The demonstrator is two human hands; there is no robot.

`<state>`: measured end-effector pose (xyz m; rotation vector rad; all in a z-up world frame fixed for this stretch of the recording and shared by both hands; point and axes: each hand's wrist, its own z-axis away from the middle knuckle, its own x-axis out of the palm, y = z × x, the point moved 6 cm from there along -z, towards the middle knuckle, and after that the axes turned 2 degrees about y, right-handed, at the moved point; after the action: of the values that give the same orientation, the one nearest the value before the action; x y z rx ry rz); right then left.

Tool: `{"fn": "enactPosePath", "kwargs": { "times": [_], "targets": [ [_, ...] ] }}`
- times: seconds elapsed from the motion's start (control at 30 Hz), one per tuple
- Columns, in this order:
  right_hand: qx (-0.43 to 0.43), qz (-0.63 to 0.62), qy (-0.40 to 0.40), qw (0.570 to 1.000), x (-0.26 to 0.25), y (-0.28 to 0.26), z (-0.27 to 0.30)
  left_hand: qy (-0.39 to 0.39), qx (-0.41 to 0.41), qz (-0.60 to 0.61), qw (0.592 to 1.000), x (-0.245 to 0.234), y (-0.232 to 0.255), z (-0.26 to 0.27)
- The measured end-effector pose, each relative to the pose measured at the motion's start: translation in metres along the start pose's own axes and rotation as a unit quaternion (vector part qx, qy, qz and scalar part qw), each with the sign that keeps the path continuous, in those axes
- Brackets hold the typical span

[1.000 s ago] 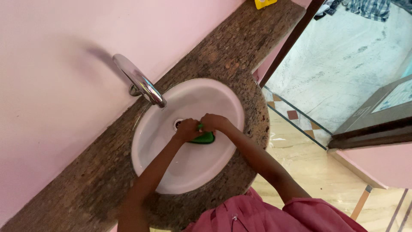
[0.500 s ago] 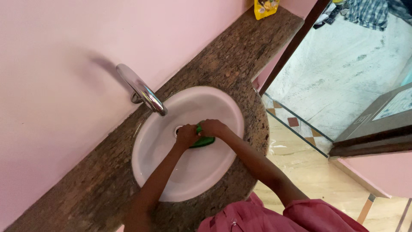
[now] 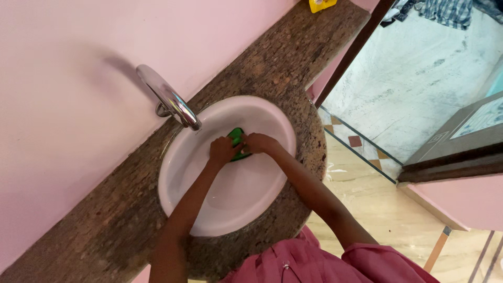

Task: The person scrubs the interior of a white bathroom sink and the surrounding granite countertop using a green sponge. They repeatedly wet the sponge under the running tap and wipe the basin and counter surfaces.

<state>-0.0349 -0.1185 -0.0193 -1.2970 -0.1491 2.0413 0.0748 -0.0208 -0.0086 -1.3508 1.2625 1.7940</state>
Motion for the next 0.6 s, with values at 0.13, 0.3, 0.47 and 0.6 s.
{"fn": "enactPosePath", "kwargs": {
  "times": [0.13,0.3,0.47,0.6],
  "targets": [
    [-0.026,0.037,-0.015,0.999,0.012,-0.007,0.005,-0.041,0.019,0.059,0.997,0.019,-0.001,0.022],
    [-0.045,0.118,-0.14,0.982,0.03,-0.03,0.014,-0.19,0.017,0.051,0.98,0.032,-0.002,0.06],
    [-0.077,0.077,-0.081,0.991,0.029,-0.041,0.024,-0.279,-0.033,-0.031,0.959,-0.005,0.006,0.088],
    [-0.07,0.08,-0.036,0.994,0.031,-0.029,0.012,-0.185,-0.003,-0.051,0.981,-0.018,-0.001,0.084]
  ]
}}
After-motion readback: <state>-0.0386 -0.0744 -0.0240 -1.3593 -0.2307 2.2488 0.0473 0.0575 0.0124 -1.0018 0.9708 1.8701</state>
